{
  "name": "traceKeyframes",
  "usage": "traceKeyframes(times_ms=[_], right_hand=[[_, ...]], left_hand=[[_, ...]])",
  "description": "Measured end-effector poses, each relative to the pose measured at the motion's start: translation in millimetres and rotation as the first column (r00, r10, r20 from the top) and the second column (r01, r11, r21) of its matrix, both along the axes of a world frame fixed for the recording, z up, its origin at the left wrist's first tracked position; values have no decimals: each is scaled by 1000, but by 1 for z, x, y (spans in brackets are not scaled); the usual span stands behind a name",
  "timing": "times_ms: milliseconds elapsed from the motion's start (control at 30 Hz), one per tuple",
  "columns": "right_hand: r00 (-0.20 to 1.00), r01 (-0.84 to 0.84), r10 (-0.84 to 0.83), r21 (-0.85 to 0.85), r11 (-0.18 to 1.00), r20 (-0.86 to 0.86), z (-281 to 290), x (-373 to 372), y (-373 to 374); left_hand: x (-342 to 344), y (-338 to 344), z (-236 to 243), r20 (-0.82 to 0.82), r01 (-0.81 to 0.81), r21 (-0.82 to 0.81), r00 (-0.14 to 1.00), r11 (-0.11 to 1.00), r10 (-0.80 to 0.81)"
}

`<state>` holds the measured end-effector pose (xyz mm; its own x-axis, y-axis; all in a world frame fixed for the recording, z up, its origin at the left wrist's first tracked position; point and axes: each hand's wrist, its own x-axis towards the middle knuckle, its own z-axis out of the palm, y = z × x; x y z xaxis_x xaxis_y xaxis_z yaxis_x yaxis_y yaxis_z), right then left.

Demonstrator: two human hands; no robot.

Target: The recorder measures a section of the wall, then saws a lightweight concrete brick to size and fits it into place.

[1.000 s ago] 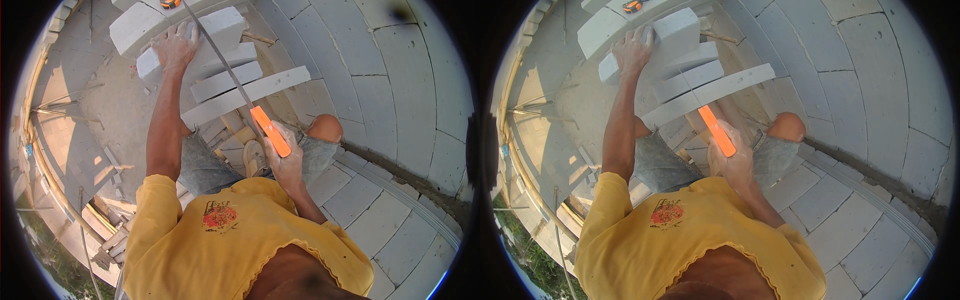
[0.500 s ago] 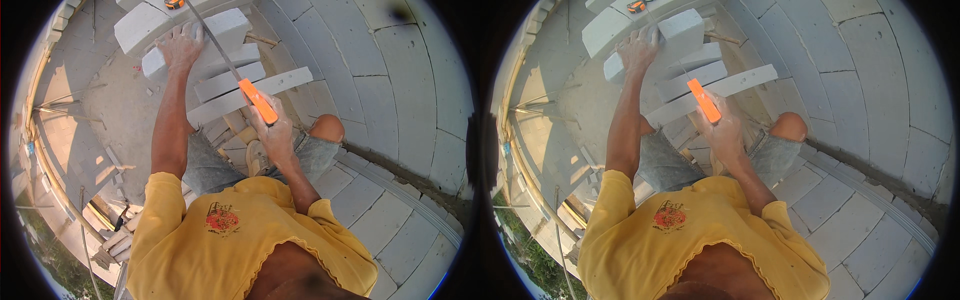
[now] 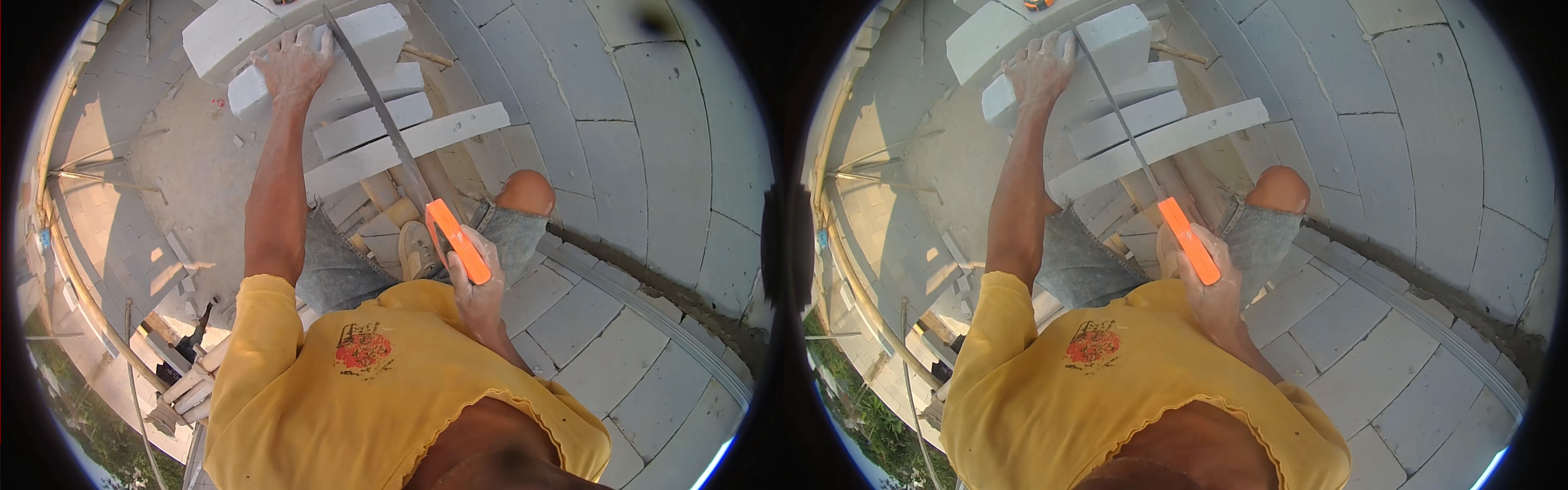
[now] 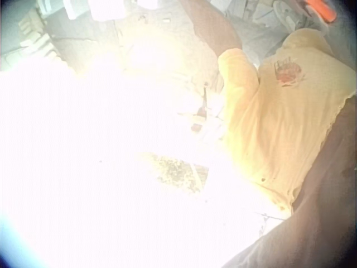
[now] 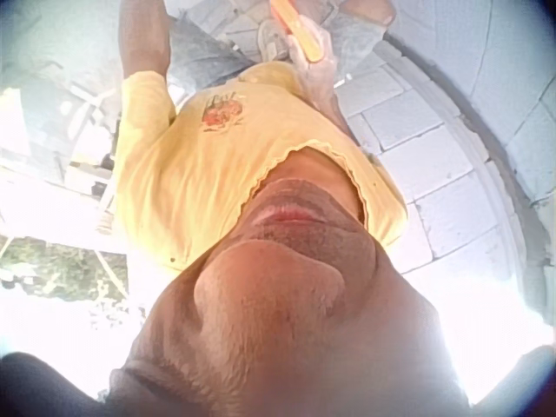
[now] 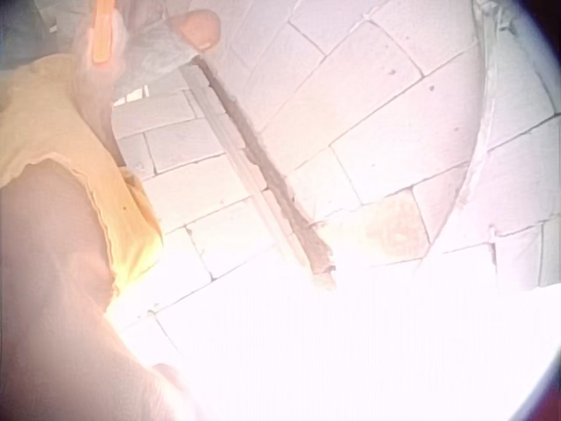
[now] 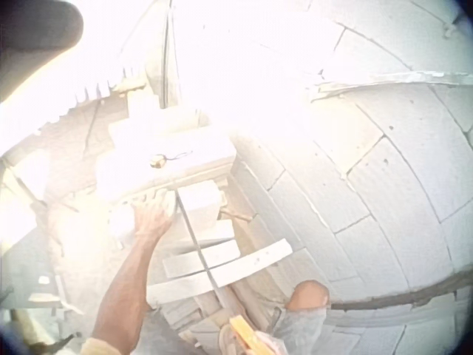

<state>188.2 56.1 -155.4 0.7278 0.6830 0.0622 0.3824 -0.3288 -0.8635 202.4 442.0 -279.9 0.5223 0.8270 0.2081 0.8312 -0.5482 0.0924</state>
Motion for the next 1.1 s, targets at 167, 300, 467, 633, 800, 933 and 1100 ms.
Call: traceKeyframes(times_ms=[167,300,467,633,800,933,1100], right_hand=[[999,-25,23,-72,997,-28,-13,56,94],[1000,3,-3,-58,998,1,-19,37,71],[994,14,-21,-72,997,-106,15,5,4],[999,15,-17,-58,998,-36,-15,44,87],[995,44,-45,-23,999,-86,-3,-3,-4],[999,-29,30,-102,994,14,-20,41,76],[999,-15,11,-115,993,-37,-19,49,113]], left_hand=[[20,1,1,33,48,29,998,998,-49],[19,-6,-1,29,34,-55,999,998,-33],[1,-4,5,2,22,38,1000,999,-22],[27,-3,-3,73,52,-21,996,998,-50],[3,1,2,1,3,-17,1000,1000,-3],[13,-5,-4,57,39,23,998,999,-40],[6,-6,-5,64,33,-25,997,999,-32]])
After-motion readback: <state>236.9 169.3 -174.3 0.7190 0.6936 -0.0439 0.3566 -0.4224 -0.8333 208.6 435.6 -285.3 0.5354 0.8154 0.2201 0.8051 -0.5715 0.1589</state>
